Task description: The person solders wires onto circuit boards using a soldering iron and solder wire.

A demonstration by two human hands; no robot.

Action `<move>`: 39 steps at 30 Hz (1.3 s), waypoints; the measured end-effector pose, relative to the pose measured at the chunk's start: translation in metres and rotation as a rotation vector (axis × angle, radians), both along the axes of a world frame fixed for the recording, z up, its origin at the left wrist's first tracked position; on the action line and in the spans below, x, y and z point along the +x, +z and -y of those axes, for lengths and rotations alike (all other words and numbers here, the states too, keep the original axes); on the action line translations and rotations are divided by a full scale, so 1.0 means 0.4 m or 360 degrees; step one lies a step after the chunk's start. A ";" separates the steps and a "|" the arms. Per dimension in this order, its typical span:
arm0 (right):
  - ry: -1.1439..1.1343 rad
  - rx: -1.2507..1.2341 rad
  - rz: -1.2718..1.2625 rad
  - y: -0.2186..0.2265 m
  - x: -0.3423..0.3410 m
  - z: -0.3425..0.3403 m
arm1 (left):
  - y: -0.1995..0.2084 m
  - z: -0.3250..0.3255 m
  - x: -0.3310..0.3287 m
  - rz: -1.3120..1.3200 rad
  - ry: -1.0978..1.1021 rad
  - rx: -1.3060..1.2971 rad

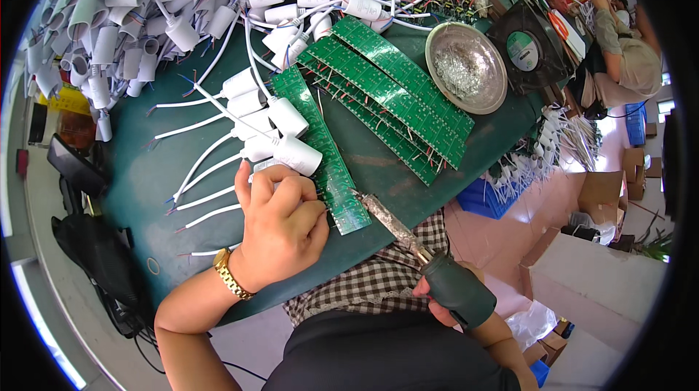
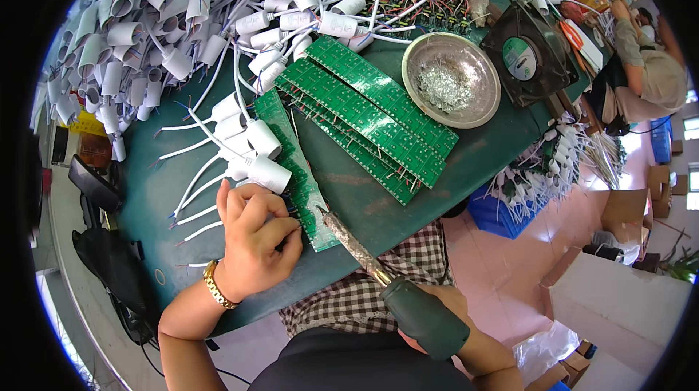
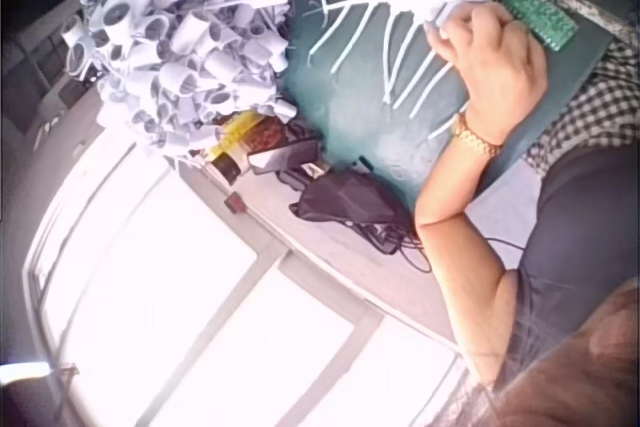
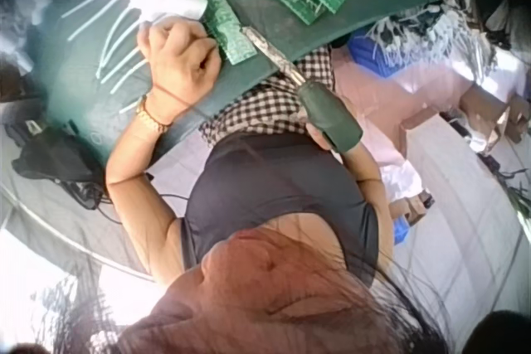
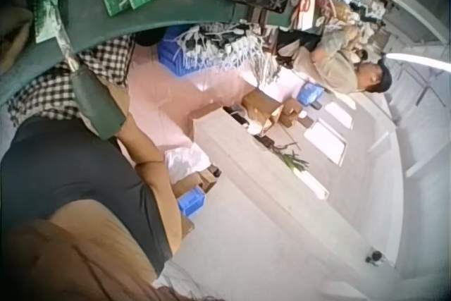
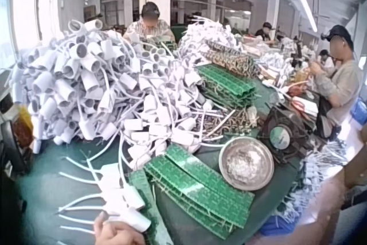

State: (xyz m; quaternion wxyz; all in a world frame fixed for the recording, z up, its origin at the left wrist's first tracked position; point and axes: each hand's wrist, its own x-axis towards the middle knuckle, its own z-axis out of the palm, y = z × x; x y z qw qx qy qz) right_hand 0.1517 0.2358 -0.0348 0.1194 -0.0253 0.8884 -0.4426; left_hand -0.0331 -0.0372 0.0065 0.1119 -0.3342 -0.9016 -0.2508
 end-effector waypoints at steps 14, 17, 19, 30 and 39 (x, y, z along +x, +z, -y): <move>-0.0307 -0.0502 0.0292 0.008 -0.002 0.021 | 0.025 0.019 -0.009 0.0112 -0.0137 -0.0069; -0.0439 -0.0458 0.1356 0.042 -0.055 0.017 | 0.033 0.034 -0.023 0.0305 -0.0218 0.0080; -0.0192 -0.0294 0.0488 0.073 -0.078 0.032 | 0.030 0.033 -0.028 0.0281 -0.0259 0.0055; 0.0117 -0.0126 -0.0428 0.058 -0.075 0.018 | 0.022 0.038 -0.040 0.0386 -0.0306 0.0168; 0.0093 -0.0199 0.0399 0.067 -0.072 0.007 | 0.012 0.034 -0.036 0.0337 -0.0257 0.0133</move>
